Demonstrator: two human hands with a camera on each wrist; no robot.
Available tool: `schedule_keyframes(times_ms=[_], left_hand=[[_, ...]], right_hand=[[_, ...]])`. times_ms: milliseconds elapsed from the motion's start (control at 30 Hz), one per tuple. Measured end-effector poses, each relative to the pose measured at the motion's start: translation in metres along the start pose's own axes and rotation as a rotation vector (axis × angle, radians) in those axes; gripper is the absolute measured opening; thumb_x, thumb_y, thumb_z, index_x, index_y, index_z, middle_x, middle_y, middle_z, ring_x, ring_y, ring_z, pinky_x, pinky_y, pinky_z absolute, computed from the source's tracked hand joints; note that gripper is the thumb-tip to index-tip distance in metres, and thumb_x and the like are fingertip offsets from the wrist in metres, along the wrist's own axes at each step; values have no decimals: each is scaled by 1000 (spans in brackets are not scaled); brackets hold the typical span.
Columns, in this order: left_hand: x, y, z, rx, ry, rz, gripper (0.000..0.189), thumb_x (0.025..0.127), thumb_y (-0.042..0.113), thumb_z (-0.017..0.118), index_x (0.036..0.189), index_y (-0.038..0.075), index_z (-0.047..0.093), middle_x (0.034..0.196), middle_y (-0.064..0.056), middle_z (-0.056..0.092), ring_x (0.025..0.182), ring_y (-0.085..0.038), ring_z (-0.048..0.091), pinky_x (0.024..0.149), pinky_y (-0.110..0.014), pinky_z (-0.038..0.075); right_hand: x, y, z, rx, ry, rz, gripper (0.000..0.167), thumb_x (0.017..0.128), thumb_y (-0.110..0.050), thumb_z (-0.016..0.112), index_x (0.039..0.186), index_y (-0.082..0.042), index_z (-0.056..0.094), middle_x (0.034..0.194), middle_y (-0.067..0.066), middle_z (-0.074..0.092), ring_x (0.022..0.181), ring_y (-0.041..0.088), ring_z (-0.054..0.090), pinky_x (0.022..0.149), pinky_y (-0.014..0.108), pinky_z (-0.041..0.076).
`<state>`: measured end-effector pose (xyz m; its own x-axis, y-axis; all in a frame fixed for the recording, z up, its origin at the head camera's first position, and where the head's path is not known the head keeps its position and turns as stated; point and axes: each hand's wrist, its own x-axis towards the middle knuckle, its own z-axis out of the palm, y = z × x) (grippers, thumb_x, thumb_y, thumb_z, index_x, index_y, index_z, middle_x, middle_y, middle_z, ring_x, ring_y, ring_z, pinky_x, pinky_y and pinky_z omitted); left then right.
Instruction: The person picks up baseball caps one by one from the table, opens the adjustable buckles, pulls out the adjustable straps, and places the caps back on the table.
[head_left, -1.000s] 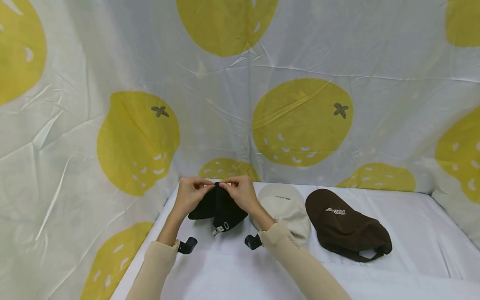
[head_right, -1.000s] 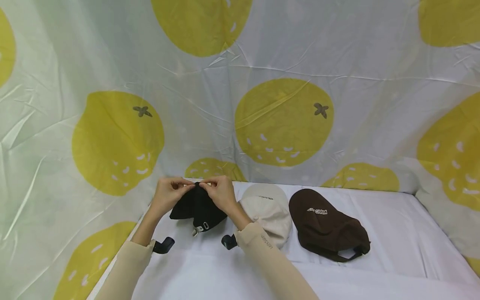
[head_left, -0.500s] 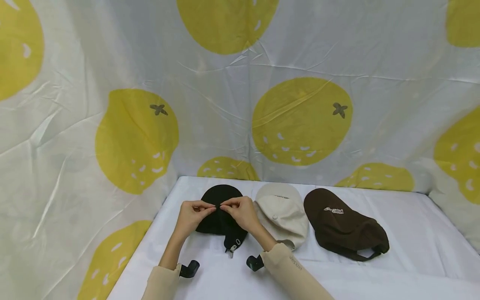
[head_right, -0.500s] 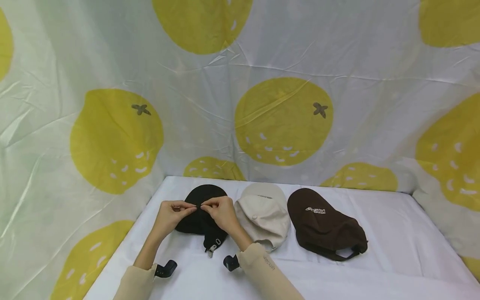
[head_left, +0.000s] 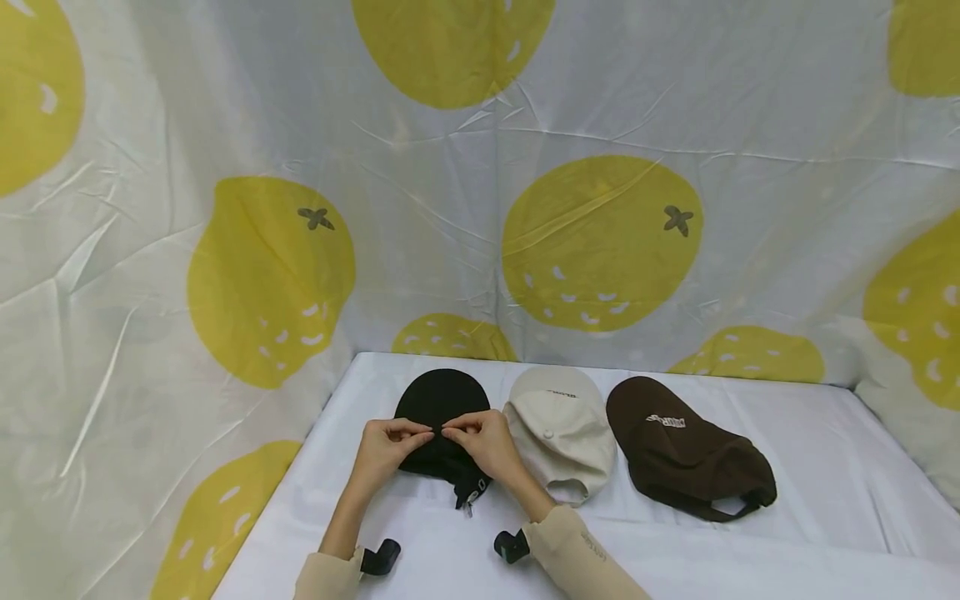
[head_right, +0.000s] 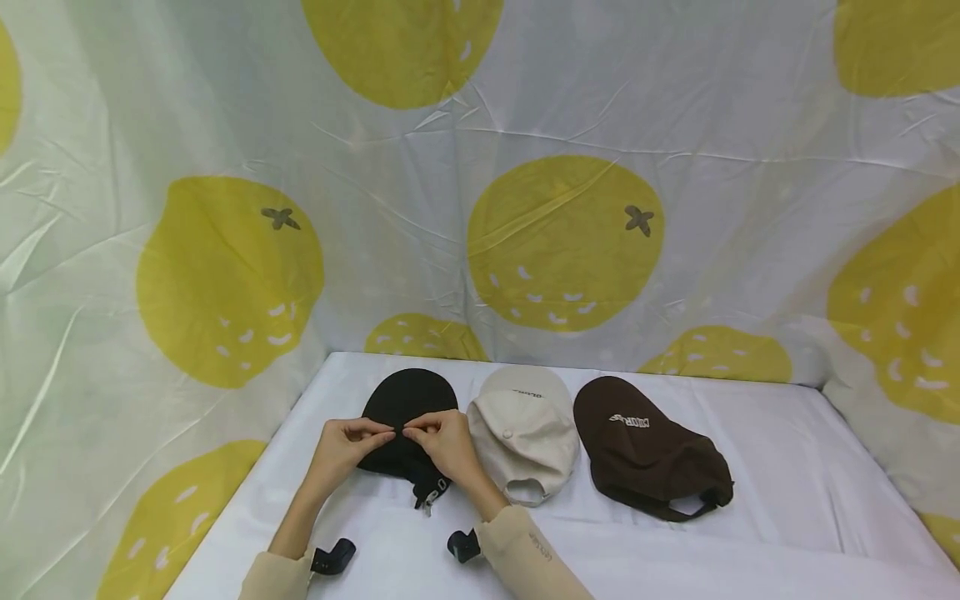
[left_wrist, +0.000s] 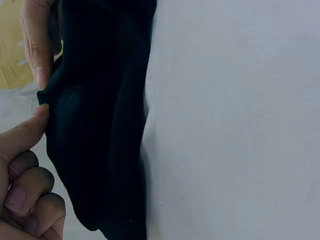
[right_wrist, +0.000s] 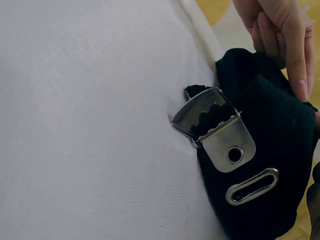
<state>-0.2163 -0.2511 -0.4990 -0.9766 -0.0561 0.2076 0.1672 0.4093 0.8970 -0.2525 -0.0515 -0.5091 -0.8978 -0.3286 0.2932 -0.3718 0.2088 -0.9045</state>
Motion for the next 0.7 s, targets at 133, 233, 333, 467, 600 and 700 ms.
schedule_keyframes(times_ms=[133,233,333,467,600,700], left_hand=[[-2,13,-5,-14,1,49,4,87,6,82,90,4,83,74,-25,68,61,-6,45,56,-19,38],[-3,25,-7,-31,8,102,4,86,10,84,89,6,83,66,-16,64,57,-5,43,53,-19,37],[-4,36,-6,-46,-3,156,5,86,11,84,90,8,83,63,-6,62,58,-4,42,53,-20,37],[-8,53,-2,-49,-59,205,5,88,12,83,92,10,83,68,-3,67,62,-4,45,58,-20,41],[-11,70,5,-49,-104,239,5,88,13,82,93,11,83,75,-4,72,64,-5,47,61,-20,44],[-12,82,10,-56,-113,262,6,88,14,82,93,12,83,73,-3,71,63,-5,45,59,-20,43]], right_hand=[[-5,-7,-3,19,21,-21,15,93,-14,78,102,-3,82,52,-6,38,44,0,28,46,16,25],[-11,-17,-8,34,21,-37,18,94,-14,77,106,-1,81,53,-6,36,45,-1,27,47,16,24],[-21,-29,-20,43,6,-55,19,95,-16,76,107,-3,81,53,-6,35,45,-2,26,46,16,24],[-37,-44,-45,54,-18,-81,18,95,-18,77,108,-6,81,53,-5,34,45,-1,25,45,18,23],[-53,-53,-77,71,-16,-83,18,94,-15,77,110,-7,81,53,-5,33,47,-1,24,47,17,23],[-64,-55,-101,49,3,-77,17,92,-14,79,108,-8,82,55,-7,31,49,-2,25,47,17,23]])
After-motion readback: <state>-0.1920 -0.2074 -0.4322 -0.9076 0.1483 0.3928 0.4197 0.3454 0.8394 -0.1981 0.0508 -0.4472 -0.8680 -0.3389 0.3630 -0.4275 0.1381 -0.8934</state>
